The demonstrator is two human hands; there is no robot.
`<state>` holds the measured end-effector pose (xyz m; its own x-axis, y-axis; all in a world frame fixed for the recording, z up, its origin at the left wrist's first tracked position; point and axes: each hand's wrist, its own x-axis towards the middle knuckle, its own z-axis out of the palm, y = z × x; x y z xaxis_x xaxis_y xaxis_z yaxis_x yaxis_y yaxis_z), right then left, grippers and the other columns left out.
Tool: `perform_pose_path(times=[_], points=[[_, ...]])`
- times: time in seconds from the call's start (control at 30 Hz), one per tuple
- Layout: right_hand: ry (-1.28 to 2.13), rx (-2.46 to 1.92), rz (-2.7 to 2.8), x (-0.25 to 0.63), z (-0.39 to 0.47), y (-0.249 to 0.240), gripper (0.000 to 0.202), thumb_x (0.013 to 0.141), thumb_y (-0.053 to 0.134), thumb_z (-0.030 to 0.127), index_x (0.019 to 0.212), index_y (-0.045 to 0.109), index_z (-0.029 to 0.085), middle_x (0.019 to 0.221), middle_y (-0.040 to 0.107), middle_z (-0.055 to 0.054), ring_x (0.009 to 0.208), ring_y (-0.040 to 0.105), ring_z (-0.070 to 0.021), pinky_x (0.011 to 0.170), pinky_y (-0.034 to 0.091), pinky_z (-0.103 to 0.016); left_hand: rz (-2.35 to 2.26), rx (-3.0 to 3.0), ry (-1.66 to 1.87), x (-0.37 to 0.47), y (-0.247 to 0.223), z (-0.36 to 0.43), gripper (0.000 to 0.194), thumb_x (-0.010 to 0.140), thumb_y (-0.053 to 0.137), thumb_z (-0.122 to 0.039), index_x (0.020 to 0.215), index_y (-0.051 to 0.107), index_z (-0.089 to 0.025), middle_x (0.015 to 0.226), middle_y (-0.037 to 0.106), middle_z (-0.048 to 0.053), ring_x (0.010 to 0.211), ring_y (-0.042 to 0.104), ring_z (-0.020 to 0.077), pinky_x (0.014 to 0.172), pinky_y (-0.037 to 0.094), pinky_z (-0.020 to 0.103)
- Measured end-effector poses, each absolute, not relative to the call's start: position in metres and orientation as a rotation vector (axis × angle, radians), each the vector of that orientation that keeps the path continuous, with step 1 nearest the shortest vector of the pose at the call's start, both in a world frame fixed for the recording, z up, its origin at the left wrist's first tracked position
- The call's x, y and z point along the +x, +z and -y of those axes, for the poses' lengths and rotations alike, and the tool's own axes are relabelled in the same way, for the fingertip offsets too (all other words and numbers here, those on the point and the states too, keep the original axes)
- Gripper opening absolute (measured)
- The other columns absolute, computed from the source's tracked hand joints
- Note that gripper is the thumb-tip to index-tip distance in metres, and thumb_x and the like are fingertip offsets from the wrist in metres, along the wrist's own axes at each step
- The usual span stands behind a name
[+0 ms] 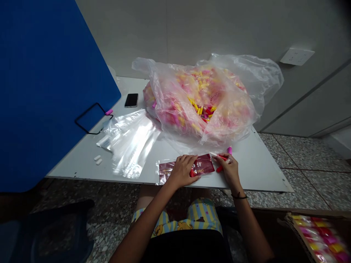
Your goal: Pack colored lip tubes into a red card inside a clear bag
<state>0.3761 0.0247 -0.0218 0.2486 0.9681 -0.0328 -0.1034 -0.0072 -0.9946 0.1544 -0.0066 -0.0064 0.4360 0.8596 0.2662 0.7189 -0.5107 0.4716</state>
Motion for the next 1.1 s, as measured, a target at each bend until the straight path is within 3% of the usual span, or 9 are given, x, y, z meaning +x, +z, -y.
perform_pose_path(times=[0.1, 0.3, 0.57, 0.7, 0.83, 0.97, 1.1], points=[[1.018, -1.377, 1.065, 0.384, -0.018, -0.023, 0.042, 0.065, 0.074, 0.044, 0.092, 0.06, 0.015, 0.093, 0.068, -0.009, 0.083, 0.068, -0.0233, 0.073, 0.055, -0.035, -1.353, 2.411, 0.698, 0.154, -0.007, 0.007, 0.081, 0.071, 0.071, -0.045, 0.138, 0.035, -0.019, 0.129, 0.052, 0.009, 0.116, 0.045, 0.0266, 0.099, 0.034, 0.042], [0.547, -1.646, 1.701, 0.401, -0.019, -0.02, 0.035, 0.079, 0.053, 0.048, 0.087, 0.065, 0.017, 0.086, 0.069, -0.009, 0.08, 0.062, -0.0237, 0.073, 0.048, -0.036, -1.35, 2.415, 0.697, 0.154, -0.008, 0.006, 0.081, 0.071, 0.07, -0.047, 0.138, 0.033, -0.02, 0.13, 0.052, 0.01, 0.116, 0.045, 0.0277, 0.099, 0.034, 0.043], [0.23, -1.528, 2.036, 0.4, -0.024, -0.027, 0.033, 0.091, 0.038, 0.033, 0.102, 0.062, 0.012, 0.098, 0.065, -0.014, 0.091, 0.059, -0.0251, 0.081, 0.047, -0.036, -1.354, 2.406, 0.71, 0.154, -0.008, 0.006, 0.081, 0.07, 0.071, -0.045, 0.138, 0.034, -0.021, 0.129, 0.053, 0.01, 0.116, 0.046, 0.0282, 0.099, 0.035, 0.043], [0.193, -1.535, 2.156, 0.398, -0.024, -0.025, 0.038, 0.091, 0.035, 0.028, 0.117, 0.055, 0.009, 0.105, 0.063, -0.016, 0.097, 0.059, -0.026, 0.085, 0.047, -0.037, -1.356, 2.405, 0.709, 0.154, -0.008, 0.006, 0.082, 0.07, 0.072, -0.045, 0.138, 0.034, -0.02, 0.129, 0.053, 0.009, 0.116, 0.046, 0.028, 0.1, 0.034, 0.043], [0.223, -1.664, 2.249, 0.397, -0.024, -0.019, 0.037, 0.09, 0.04, 0.029, 0.121, 0.053, 0.013, 0.099, 0.067, -0.013, 0.083, 0.063, -0.024, 0.07, 0.046, -0.032, -1.349, 2.402, 0.71, 0.154, -0.007, 0.007, 0.081, 0.071, 0.071, -0.045, 0.138, 0.033, -0.021, 0.13, 0.052, 0.009, 0.117, 0.046, 0.0276, 0.1, 0.035, 0.043], [0.306, -1.675, 2.231, 0.399, -0.023, -0.017, 0.033, 0.091, 0.04, 0.034, 0.114, 0.057, 0.016, 0.083, 0.068, -0.009, 0.07, 0.063, -0.022, 0.06, 0.04, -0.028, -1.355, 2.404, 0.715, 0.154, -0.008, 0.007, 0.08, 0.071, 0.071, -0.045, 0.138, 0.034, -0.021, 0.129, 0.053, 0.009, 0.117, 0.046, 0.0275, 0.099, 0.035, 0.043], [0.457, -1.513, 1.688, 0.398, -0.021, -0.016, 0.03, 0.089, 0.046, 0.041, 0.1, 0.059, 0.016, 0.073, 0.065, -0.005, 0.064, 0.058, -0.0166, 0.062, 0.041, -0.026, -1.355, 2.401, 0.716, 0.154, -0.009, 0.007, 0.08, 0.071, 0.071, -0.047, 0.138, 0.035, -0.02, 0.129, 0.053, 0.009, 0.116, 0.046, 0.0279, 0.099, 0.035, 0.043]])
